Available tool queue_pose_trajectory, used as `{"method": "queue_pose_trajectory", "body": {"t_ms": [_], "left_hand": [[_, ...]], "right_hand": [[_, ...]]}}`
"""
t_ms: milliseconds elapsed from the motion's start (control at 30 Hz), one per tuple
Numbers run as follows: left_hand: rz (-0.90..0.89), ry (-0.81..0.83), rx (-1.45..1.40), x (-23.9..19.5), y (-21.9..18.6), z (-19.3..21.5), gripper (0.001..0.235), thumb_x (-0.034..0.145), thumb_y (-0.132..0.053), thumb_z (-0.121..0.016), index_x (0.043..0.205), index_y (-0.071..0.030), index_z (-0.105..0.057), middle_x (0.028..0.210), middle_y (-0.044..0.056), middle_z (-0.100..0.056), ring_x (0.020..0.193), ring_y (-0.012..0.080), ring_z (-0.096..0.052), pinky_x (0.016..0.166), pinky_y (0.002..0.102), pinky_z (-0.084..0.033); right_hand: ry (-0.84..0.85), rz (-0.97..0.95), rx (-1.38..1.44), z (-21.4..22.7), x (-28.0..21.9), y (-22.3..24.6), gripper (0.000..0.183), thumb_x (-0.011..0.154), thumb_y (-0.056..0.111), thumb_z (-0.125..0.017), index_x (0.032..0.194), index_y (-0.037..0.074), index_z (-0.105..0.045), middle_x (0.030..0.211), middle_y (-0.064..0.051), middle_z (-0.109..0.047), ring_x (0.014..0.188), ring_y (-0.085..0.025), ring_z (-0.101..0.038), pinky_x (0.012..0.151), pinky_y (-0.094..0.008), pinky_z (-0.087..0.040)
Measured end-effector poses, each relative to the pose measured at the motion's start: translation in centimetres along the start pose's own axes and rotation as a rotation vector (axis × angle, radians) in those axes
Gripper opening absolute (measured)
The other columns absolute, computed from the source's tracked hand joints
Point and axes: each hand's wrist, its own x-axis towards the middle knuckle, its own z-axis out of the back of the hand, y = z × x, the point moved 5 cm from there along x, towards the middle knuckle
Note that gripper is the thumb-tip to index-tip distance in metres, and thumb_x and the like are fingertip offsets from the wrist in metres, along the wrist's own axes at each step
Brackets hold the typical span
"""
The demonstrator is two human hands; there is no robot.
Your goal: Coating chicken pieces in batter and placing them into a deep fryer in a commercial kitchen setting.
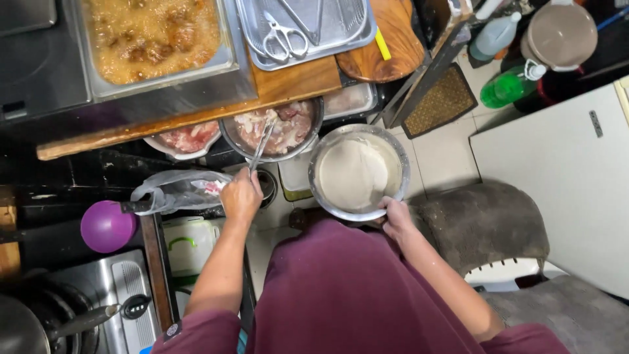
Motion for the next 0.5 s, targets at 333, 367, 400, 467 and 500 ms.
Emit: {"method": "queue_pose_trajectory", "body": {"t_ms": [333,367,400,467,500], "left_hand": [[0.025,0.091,-0.01,0.2,-0.2,0.1,0.03,0.102,-0.032,-0.055,0.091,-0.009,-0.07,0.07,0.018,-0.071,0.072,0.0406,-0.075,0.068,0.054,-0.058],[0.031,0.095,-0.001,0.3,0.2,-0.2,0.031,0.102,-0.033,-0.056,0.089,-0.009,-0.07,0.07,0.018,-0.071,0.073,0.041,-0.075,0.068,0.054,-0.058],[0.03,0.087,0.002,0.4,0.2,0.2,0.031,0.102,-0.033,-0.056,0.089,-0.009,-0.07,0.07,0.018,-0.071,0.073,0.041,-0.075,0.068,0.054,-0.058],[0.05,0.14,0.008,0.0,-0.3,0.4,0.032,0.102,-0.035,-0.053,0.092,-0.011,-0.071,0.071,0.015,-0.072,0.076,0.038,-0.076,0.071,0.052,-0.06],[0.046,0.147,0.004,0.5,-0.7,-0.1,0.032,0.102,-0.035,-0.053,0.092,-0.011,-0.071,0.071,0.015,-0.072,0.076,0.038,-0.076,0.071,0.052,-0.06]], "right_hand": [[-0.014,0.057,0.006,-3.3,-2.2,3.0,0.032,0.068,-0.007,-0.062,0.097,-0.009,-0.049,0.086,-0.019,-0.04,0.057,-0.024,-0.05,0.039,-0.043,-0.042],[-0.016,0.061,-0.001,-4.0,-2.9,3.6,0.032,0.068,-0.007,-0.062,0.098,-0.009,-0.049,0.089,-0.019,-0.04,0.058,-0.024,-0.05,0.04,-0.042,-0.042],[-0.009,0.064,0.004,-4.6,-3.2,3.8,0.032,0.068,-0.007,-0.062,0.098,-0.009,-0.049,0.089,-0.019,-0.04,0.058,-0.024,-0.05,0.04,-0.042,-0.042],[-0.027,0.04,0.016,-4.7,-3.9,3.8,0.035,0.068,-0.007,-0.059,0.1,-0.01,-0.046,0.093,-0.02,-0.04,0.06,-0.024,-0.048,0.041,-0.046,-0.041],[-0.035,0.039,0.017,-4.5,-3.2,3.7,0.035,0.068,-0.007,-0.059,0.1,-0.01,-0.046,0.093,-0.02,-0.04,0.06,-0.024,-0.048,0.041,-0.046,-0.041]]}}
